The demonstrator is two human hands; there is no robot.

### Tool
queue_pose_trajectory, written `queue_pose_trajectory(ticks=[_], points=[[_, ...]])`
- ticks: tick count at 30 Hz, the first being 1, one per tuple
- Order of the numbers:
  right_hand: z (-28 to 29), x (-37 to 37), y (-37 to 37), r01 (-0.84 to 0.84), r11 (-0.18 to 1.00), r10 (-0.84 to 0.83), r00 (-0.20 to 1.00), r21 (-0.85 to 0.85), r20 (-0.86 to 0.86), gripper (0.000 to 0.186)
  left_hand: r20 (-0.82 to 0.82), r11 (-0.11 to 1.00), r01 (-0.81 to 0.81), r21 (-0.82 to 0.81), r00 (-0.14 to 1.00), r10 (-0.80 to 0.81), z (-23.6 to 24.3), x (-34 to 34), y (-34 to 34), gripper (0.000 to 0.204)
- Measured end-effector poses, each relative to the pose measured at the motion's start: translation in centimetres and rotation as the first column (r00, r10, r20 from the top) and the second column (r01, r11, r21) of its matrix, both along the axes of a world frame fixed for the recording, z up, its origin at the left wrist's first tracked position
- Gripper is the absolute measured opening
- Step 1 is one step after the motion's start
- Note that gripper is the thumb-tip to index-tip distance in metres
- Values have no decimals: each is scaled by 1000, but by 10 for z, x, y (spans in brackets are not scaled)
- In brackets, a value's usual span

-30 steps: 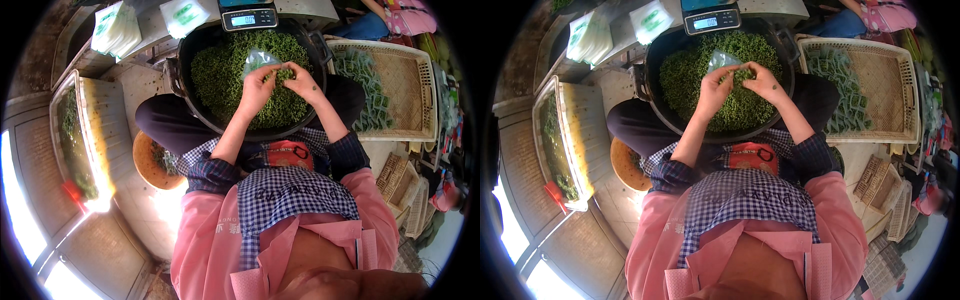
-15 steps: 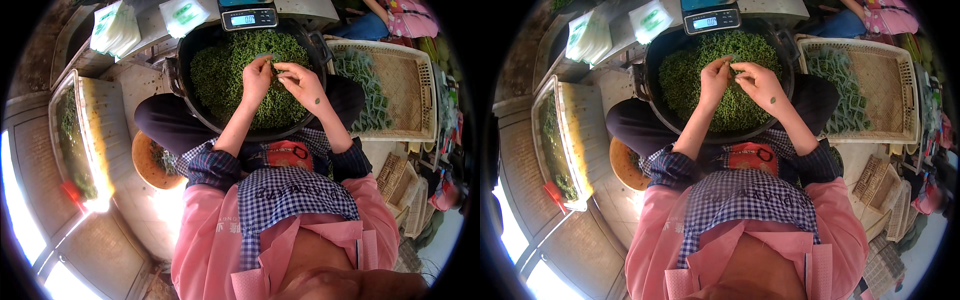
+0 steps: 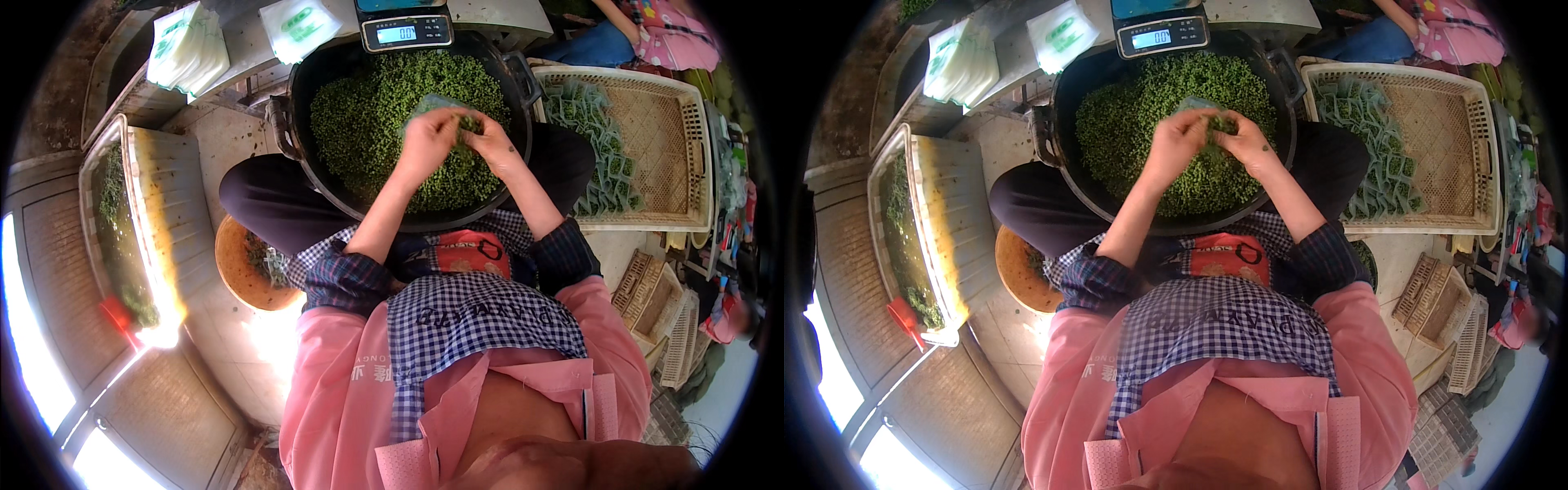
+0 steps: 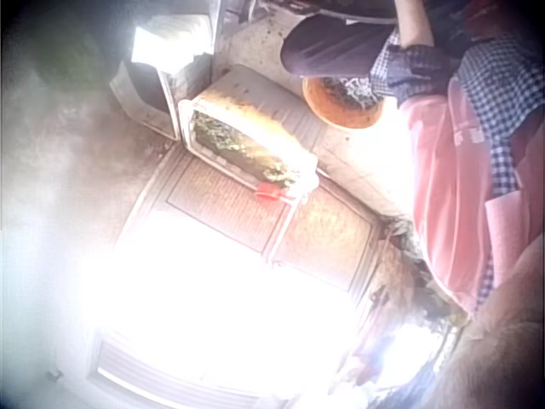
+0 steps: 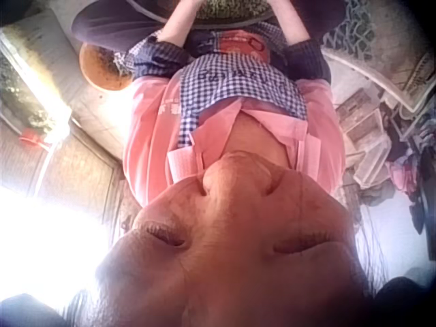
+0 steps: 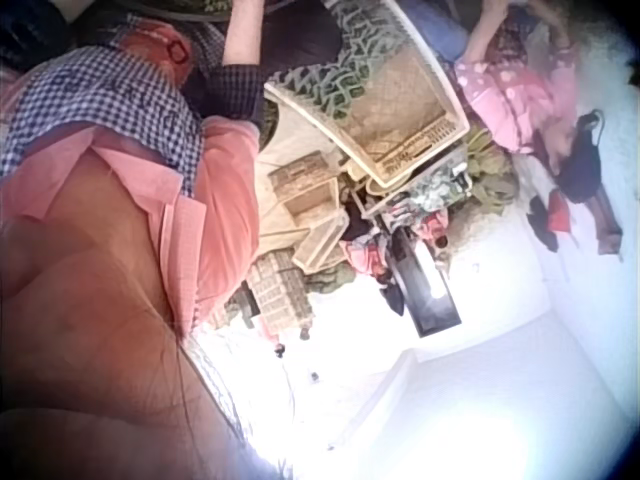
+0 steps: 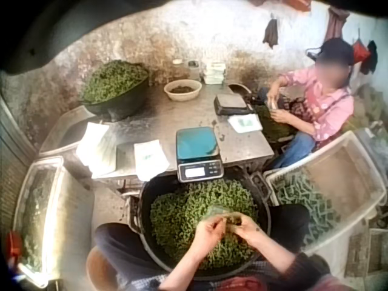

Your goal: The person scoops green leafy vegetables from a large basin into small plastic bags. They weigh each bag on a digital scale, adjust the quantity by hand, and then place the finished bags into a nearby basket.

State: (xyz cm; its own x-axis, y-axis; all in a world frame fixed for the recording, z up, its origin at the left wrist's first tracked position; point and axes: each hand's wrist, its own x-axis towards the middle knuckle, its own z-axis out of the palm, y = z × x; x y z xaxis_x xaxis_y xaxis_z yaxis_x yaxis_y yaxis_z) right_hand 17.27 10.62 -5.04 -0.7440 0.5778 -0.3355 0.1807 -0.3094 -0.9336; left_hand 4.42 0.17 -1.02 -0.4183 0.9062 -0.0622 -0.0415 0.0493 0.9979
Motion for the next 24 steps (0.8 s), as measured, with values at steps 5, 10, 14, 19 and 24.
queue_pose_trajectory(ticks=[5, 10, 14, 19, 24], points=[[0, -9, 8, 144, 979, -163, 978, 146, 131, 27, -513, 980, -74, 186, 843, 161, -9, 25, 9, 24], [58, -13, 9, -18, 964, -24, 988, 264, 154, 42, -222, 973, -174, -155, 965, 137, 1, -22, 10, 26], [86, -18, -3, -107, 798, 85, 994, 593, 66, 43, -35, 973, -173, -150, 985, 170, -4, -24, 16, 25], [98, -19, -1, -144, 687, -90, 956, 712, 279, 36, 15, 976, -163, -142, 986, 167, -4, -31, 14, 24], [20, -28, 23, -235, 568, -12, 956, 789, 293, 48, -365, 993, -119, -11, 925, 107, 10, -3, 18, 22]])
